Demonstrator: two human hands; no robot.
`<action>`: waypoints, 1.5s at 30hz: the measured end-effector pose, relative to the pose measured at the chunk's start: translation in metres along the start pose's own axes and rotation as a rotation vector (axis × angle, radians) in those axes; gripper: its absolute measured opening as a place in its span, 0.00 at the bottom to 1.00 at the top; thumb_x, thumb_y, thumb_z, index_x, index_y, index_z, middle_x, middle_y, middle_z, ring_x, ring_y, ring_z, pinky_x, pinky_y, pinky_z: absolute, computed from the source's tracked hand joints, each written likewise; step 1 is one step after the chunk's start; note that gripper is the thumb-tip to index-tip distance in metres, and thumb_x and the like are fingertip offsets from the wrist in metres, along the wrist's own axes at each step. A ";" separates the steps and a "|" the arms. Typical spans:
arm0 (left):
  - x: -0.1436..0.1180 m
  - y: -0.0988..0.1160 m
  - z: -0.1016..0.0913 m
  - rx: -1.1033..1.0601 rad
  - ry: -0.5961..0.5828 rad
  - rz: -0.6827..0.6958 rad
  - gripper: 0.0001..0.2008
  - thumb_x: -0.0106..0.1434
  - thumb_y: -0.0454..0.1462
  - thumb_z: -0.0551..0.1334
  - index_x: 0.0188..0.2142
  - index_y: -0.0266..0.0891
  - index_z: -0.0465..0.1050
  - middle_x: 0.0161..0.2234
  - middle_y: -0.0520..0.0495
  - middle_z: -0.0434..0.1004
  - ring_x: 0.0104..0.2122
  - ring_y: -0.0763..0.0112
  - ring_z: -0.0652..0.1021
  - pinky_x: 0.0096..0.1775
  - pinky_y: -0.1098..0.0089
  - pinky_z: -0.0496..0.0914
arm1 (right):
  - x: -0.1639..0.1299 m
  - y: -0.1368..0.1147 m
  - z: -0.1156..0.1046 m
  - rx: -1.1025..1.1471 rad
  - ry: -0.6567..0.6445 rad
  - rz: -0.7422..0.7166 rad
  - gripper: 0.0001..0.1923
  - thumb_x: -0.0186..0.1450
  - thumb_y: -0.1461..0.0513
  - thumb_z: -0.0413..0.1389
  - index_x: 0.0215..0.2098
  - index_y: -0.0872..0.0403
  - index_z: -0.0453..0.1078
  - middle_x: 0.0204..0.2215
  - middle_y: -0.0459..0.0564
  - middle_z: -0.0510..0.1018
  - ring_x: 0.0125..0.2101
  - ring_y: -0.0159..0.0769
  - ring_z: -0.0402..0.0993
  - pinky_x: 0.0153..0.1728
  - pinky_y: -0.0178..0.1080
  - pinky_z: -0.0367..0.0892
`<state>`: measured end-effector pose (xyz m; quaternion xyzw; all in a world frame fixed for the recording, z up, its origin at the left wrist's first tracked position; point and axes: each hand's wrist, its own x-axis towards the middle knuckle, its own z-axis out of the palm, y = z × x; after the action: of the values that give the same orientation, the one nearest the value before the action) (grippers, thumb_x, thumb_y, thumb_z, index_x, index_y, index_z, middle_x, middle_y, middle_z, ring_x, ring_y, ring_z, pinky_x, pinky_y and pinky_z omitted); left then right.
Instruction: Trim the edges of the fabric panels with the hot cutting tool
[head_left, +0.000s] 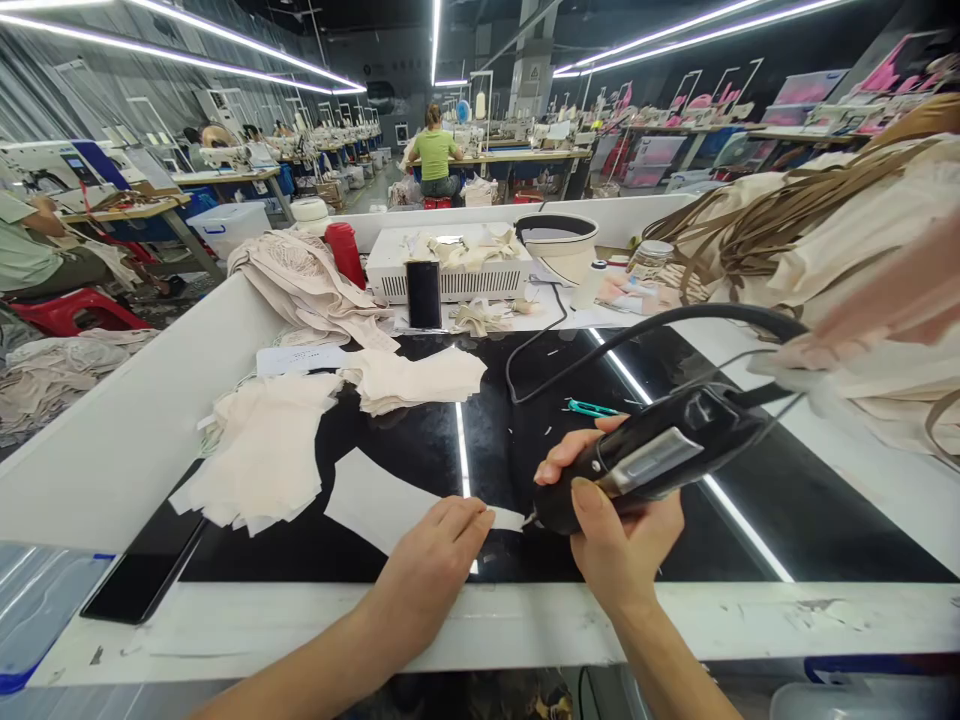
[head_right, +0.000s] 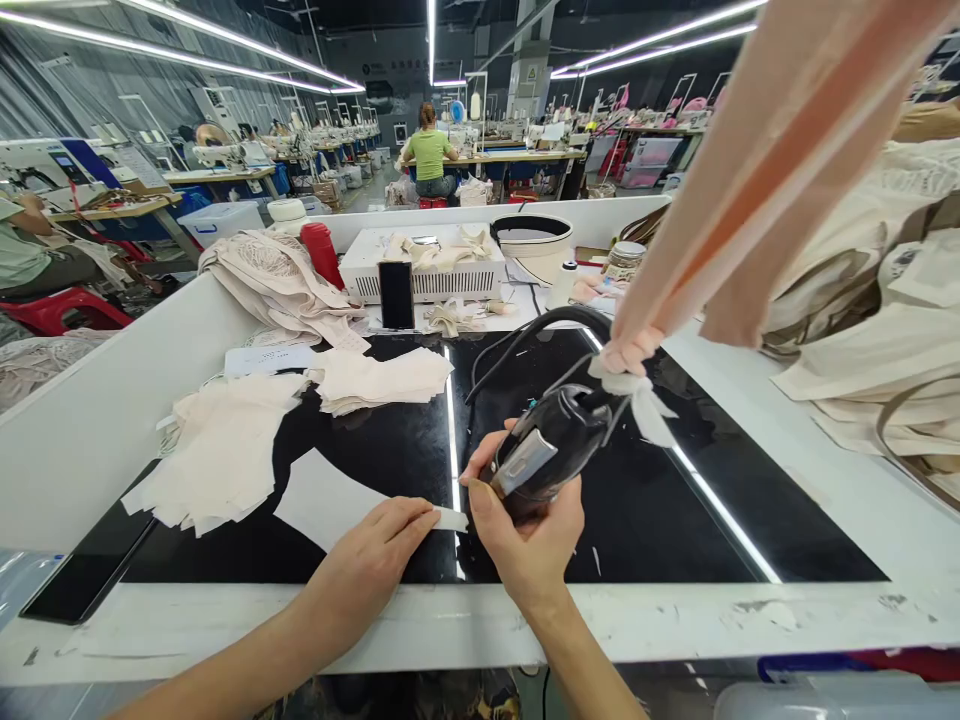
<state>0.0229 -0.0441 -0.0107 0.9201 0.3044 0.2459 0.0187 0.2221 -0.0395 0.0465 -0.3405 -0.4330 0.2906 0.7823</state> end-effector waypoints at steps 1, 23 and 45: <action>0.001 0.001 -0.002 -0.011 -0.010 0.004 0.20 0.78 0.21 0.54 0.64 0.33 0.69 0.53 0.38 0.84 0.51 0.58 0.87 0.55 0.59 0.86 | 0.000 0.000 -0.001 0.004 -0.006 -0.005 0.22 0.68 0.54 0.76 0.55 0.45 0.75 0.35 0.43 0.84 0.29 0.34 0.82 0.34 0.39 0.81; 0.001 0.004 0.006 0.114 -0.027 0.046 0.14 0.80 0.23 0.58 0.60 0.31 0.74 0.49 0.41 0.84 0.47 0.60 0.85 0.50 0.63 0.85 | 0.012 0.010 0.013 0.057 0.008 -0.008 0.20 0.68 0.56 0.74 0.54 0.45 0.76 0.34 0.41 0.83 0.28 0.33 0.80 0.33 0.40 0.81; 0.001 0.004 0.008 0.135 -0.004 0.059 0.15 0.79 0.22 0.55 0.59 0.31 0.73 0.49 0.40 0.85 0.47 0.59 0.86 0.51 0.62 0.86 | 0.012 0.010 0.003 -0.013 0.027 -0.008 0.18 0.67 0.60 0.72 0.53 0.46 0.76 0.33 0.41 0.83 0.28 0.34 0.79 0.33 0.41 0.80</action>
<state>0.0300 -0.0455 -0.0167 0.9284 0.2928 0.2234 -0.0500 0.2233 -0.0234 0.0460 -0.3478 -0.4255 0.2803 0.7871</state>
